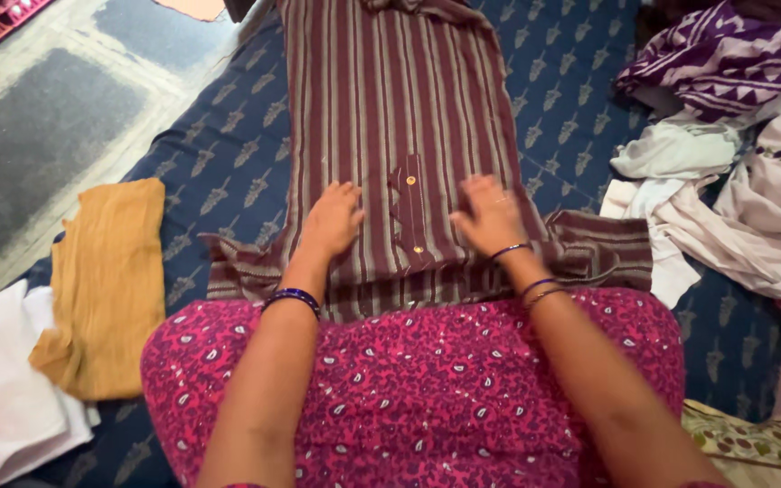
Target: The person folds a yellow cloth and places it aside. Then, the person picks up a striped shirt, unfolds it, and folds it neatly on the bed.
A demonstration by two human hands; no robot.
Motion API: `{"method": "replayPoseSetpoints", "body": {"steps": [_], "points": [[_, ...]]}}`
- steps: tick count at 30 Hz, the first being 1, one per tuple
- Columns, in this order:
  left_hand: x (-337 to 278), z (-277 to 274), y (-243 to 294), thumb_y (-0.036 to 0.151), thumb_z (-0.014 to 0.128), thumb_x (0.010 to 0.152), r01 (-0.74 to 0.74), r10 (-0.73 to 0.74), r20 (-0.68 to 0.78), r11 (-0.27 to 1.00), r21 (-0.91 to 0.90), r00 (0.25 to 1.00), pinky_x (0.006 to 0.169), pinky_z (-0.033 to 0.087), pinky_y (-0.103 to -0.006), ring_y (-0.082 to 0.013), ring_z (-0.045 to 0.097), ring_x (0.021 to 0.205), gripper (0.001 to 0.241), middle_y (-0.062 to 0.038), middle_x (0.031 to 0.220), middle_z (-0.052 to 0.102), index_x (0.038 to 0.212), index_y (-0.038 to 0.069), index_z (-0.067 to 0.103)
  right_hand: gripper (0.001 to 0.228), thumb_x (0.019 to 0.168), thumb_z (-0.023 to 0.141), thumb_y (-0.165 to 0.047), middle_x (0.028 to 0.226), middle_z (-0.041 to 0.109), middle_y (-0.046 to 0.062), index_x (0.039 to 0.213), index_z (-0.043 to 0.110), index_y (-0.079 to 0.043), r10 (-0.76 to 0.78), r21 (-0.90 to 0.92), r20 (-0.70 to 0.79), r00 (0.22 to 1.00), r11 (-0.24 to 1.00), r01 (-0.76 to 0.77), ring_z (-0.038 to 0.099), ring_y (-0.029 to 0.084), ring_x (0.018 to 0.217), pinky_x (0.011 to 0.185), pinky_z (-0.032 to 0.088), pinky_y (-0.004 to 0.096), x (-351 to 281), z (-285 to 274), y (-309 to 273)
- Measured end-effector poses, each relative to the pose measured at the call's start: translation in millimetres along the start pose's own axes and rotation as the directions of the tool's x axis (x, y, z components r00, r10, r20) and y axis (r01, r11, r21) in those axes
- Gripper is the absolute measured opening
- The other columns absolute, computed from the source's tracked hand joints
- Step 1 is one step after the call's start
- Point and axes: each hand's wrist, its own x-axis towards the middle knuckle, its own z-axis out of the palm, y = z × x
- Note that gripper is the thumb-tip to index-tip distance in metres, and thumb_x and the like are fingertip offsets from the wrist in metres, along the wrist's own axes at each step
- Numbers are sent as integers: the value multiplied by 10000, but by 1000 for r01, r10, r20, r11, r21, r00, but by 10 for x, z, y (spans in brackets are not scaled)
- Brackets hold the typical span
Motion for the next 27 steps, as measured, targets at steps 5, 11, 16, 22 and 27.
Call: {"method": "replayPoseSetpoints", "body": {"steps": [5,11,16,22,27], "points": [[-200,202,-149,636,813,737,404,-450,358,893,200,818,1250,17,-567,-317,-100,1582,1360,-135,1720,-89,1618,71,-56,817,993,501,-523,1693,165,167,1611,222,-67,146,-35,415,898,989,-144,118,322,1564,1226,115,514,-30,455,-103],[-198,222,-62,862,748,599,439,-561,464,827,352,686,1199,-113,-653,-386,-286,1536,1584,-164,1686,-280,1606,99,-207,842,1005,434,-560,1709,112,133,1616,157,-52,639,-404,123,759,731,-549,78,277,1580,1246,62,527,57,239,199],[-182,242,-30,882,738,579,454,-584,490,812,367,647,1173,-127,-674,-404,-314,1516,1609,-178,1667,-318,1600,111,-238,839,990,480,-543,1716,170,149,1629,232,-60,230,-278,447,864,954,-110,137,298,1601,1270,151,483,74,683,-87],[-126,181,1,882,735,585,451,-572,494,820,352,654,1174,-120,-689,-416,-321,1511,1589,-178,1665,-316,1605,133,-226,795,1021,503,-501,1714,200,156,1636,233,-75,434,-421,131,892,838,-346,147,313,1582,1232,144,588,509,620,522],[-4,83,32,864,791,548,431,-599,570,800,416,562,1173,-99,-690,-437,-329,1499,1644,-193,1662,-332,1613,145,-235,930,955,542,-619,1681,160,188,1609,204,-50,546,-431,45,836,766,-477,97,355,1551,1184,110,644,879,881,359]]}}
